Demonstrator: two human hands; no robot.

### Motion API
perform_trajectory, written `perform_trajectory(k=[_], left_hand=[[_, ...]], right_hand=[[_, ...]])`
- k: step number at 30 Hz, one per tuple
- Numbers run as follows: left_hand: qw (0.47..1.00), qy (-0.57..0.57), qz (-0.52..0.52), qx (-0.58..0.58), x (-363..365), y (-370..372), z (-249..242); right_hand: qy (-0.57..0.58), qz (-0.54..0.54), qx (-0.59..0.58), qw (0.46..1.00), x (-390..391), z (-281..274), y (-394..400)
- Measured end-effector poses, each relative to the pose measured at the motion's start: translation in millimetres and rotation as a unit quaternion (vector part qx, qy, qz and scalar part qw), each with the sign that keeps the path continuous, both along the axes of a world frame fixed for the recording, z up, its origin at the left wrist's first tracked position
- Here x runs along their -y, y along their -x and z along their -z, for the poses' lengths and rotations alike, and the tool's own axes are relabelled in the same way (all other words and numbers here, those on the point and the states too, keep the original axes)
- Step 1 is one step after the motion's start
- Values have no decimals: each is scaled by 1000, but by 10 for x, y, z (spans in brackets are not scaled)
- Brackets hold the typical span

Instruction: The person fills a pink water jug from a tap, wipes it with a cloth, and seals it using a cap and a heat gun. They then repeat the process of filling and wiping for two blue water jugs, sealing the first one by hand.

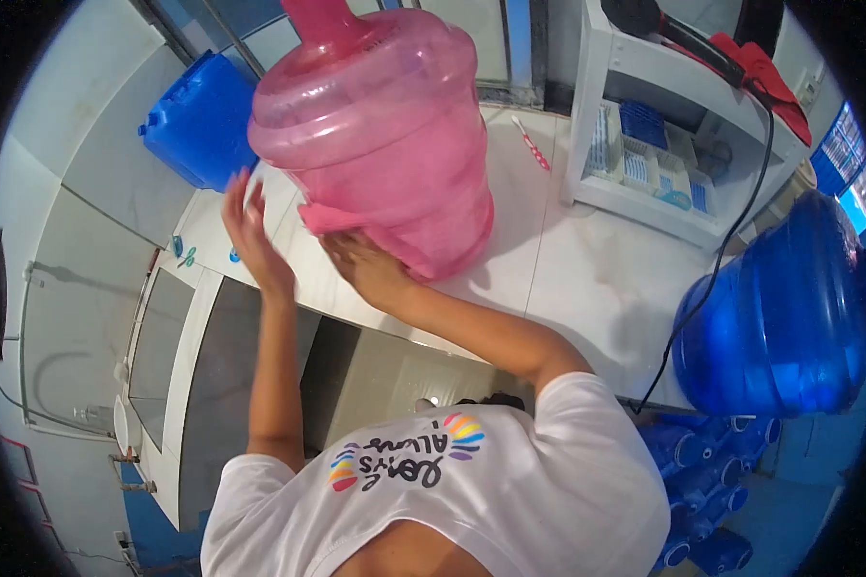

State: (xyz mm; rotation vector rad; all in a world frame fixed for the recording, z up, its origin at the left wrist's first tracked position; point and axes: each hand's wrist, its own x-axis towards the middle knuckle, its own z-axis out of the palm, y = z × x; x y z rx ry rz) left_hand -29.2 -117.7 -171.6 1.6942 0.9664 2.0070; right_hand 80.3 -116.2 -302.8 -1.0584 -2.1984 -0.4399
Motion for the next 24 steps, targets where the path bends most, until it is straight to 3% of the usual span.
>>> perform_trajectory(k=[1, 2, 3, 4, 5, 8, 10, 11, 13, 15, 16, 18, 19, 20, 21, 22, 24], left_hand=[[994, -66, -72, -56, 160, 23, 276], [993, -63, -86, -53, 382, -34, 567], [963, -110, -80, -232, 584, 2, 732], [955, -92, -19, -281, 711, -103, 846], [959, -23, 36, -281, 835, -267, 841], [967, 71, 20, -244, 806, -574, 942], [974, 95, 8, -206, 712, -642, 909], [972, 135, 30, -191, 678, -650, 970], [969, 117, 21, -215, 622, -699, 1038], [962, 98, -12, -253, 507, -758, 1116], [964, 95, -13, -249, 426, -759, 1141], [973, 138, -46, -180, 232, -774, 1146], [977, 67, -139, -148, 49, -761, 1251], [978, 63, -136, -142, -151, -572, 1356], [985, 146, 85, -27, -351, -236, 1420], [924, 218, 303, 86, -537, -42, 1420], [931, 182, 289, 127, -858, 20, 1187]], right_hand=[[119, -51, -110, 985, 220, -379, -183], [116, -56, -107, 986, 247, -304, -315], [-5, 15, -57, 998, 246, -190, -435], [-123, 83, -8, 989, 238, -114, -469], [-119, 72, -3, 990, 225, -79, -446], [-127, 63, -32, 989, 235, -88, -461], [-53, -55, -32, 997, 337, -341, -649], [-16, -171, -43, 984, 342, -399, -862], [-44, -205, -115, 971, 306, -337, -1128], [-146, -90, -266, 949, 364, -336, -1219], [-149, -92, -261, 949, 302, -368, -1229], [10, -75, -562, 824, 186, -424, -1248], [6, -74, -556, 828, 125, -417, -1248], [82, -113, -623, 770, 67, -373, -1237], [156, -148, -681, 700, 18, -322, -1214], [152, -145, -679, 703, -22, -268, -1163], [86, -94, -652, 748, -109, -184, -1031]])
